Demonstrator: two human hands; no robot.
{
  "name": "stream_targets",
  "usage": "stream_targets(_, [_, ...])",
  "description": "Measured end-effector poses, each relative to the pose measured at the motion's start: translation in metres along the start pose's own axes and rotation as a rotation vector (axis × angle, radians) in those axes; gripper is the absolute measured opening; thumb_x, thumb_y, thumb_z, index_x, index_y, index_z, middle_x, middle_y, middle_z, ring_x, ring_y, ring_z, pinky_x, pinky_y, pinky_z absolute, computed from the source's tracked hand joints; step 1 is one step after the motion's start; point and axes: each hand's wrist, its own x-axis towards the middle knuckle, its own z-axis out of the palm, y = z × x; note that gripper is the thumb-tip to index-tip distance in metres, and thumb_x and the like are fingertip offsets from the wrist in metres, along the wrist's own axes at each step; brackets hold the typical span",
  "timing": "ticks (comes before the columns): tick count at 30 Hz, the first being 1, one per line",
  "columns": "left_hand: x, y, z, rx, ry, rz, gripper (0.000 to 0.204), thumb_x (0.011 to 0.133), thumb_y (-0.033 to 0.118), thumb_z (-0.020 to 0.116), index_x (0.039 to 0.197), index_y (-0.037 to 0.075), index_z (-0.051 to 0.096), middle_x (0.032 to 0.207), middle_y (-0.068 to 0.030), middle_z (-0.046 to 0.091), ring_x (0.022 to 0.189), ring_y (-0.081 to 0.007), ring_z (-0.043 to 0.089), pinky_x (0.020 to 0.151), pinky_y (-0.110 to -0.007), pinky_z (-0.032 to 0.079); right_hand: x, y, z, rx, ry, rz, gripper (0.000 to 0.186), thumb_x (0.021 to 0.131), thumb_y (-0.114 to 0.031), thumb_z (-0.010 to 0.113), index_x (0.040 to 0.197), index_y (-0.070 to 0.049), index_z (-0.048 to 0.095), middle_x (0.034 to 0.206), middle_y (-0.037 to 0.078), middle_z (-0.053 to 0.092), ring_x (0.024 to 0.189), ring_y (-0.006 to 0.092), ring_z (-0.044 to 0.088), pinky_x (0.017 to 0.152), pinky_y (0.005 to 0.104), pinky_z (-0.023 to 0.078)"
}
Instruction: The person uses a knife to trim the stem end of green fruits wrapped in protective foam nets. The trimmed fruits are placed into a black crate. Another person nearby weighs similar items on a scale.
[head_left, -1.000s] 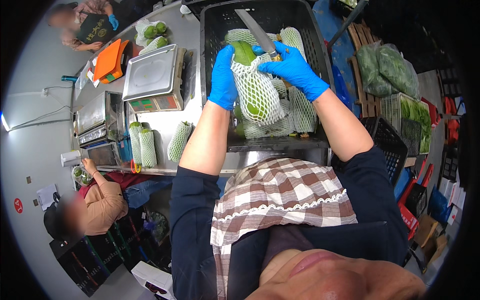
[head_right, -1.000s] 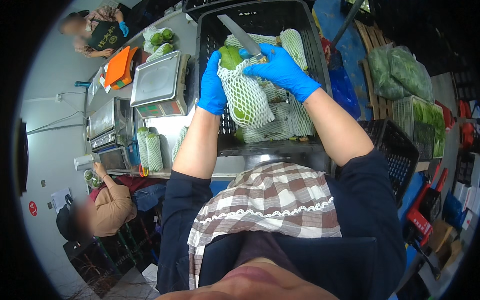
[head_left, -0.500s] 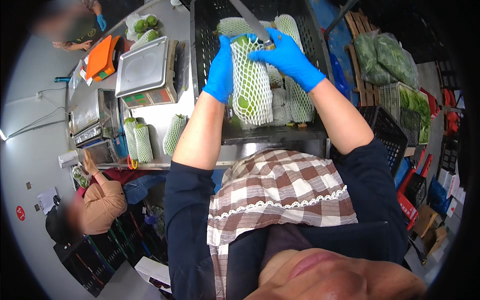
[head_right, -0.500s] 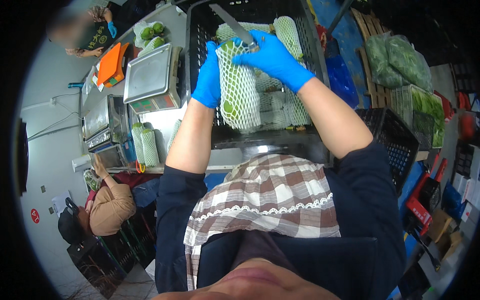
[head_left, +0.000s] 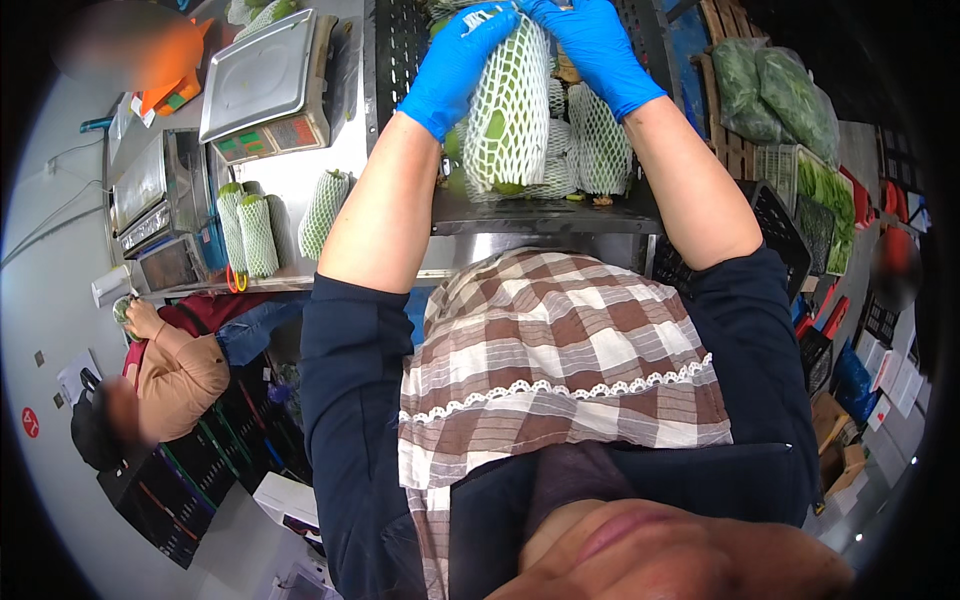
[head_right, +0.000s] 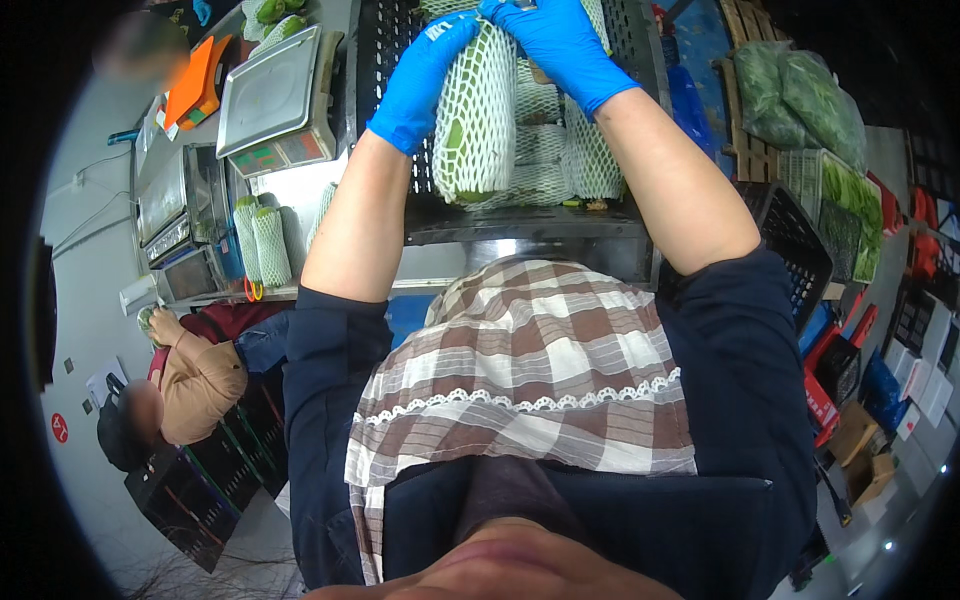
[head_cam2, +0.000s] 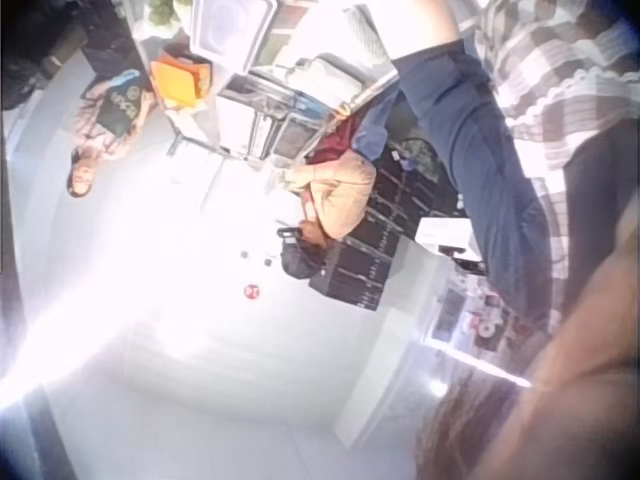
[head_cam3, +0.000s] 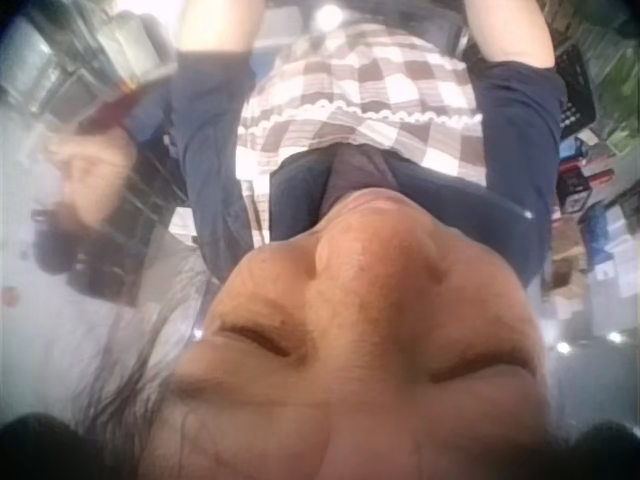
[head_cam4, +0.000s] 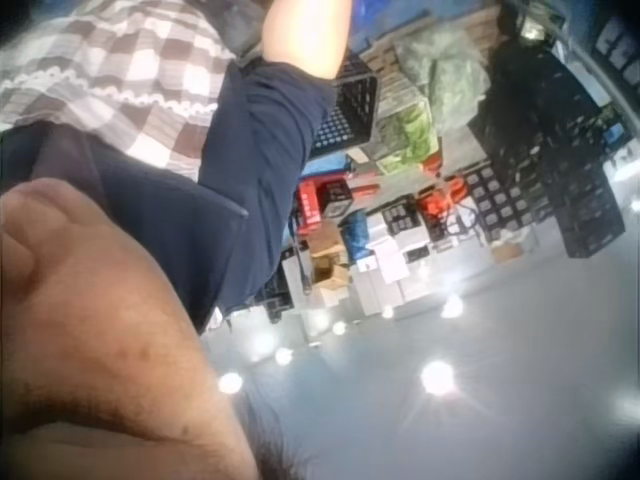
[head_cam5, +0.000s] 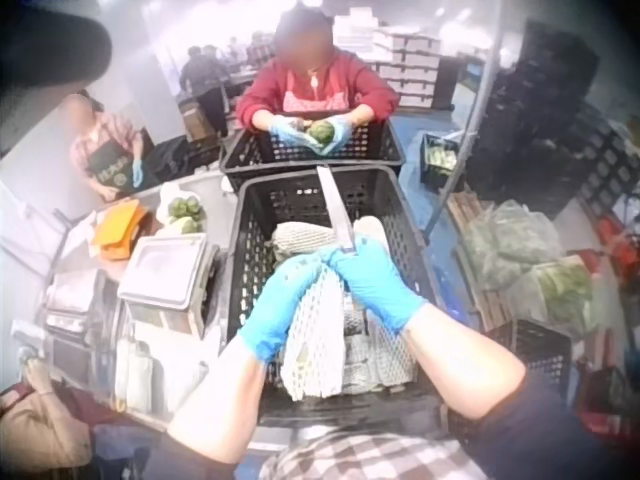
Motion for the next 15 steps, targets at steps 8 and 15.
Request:
stream_targets(8, [0.000,0.005,-0.033,-0.603,0.116,-0.167,0.030,0.099,0.026,0.055,0.116,0.002,0.062,0.107,-0.0090,0.068,0.094,-0.0192,0.065,0.085,-0.034,0.054,0.000,-0.002,0.003,0.130,-0.158,0.103,0.025,0.097,-0.028,0.062,0.105,-0.006,0.067,0.079,-0.001,0.062,0.063,0.0065,0.053,0.054,0.0235,0.043])
stream_targets(15, [0.011,-0.012,-0.055,-0.594,0.383,-0.050,0.055,0.103,0.044,0.043,0.134,-0.001,0.051,0.135,-0.0169,0.057,0.121,-0.0350,0.056,0.105,-0.049,0.045,-0.014,-0.012,-0.006,0.010,-0.145,0.011,0.039,0.091,-0.034,0.069,0.114,-0.004,0.064,0.078,0.004,0.064,0.066,0.0092,0.059,0.059,0.0266,0.048])
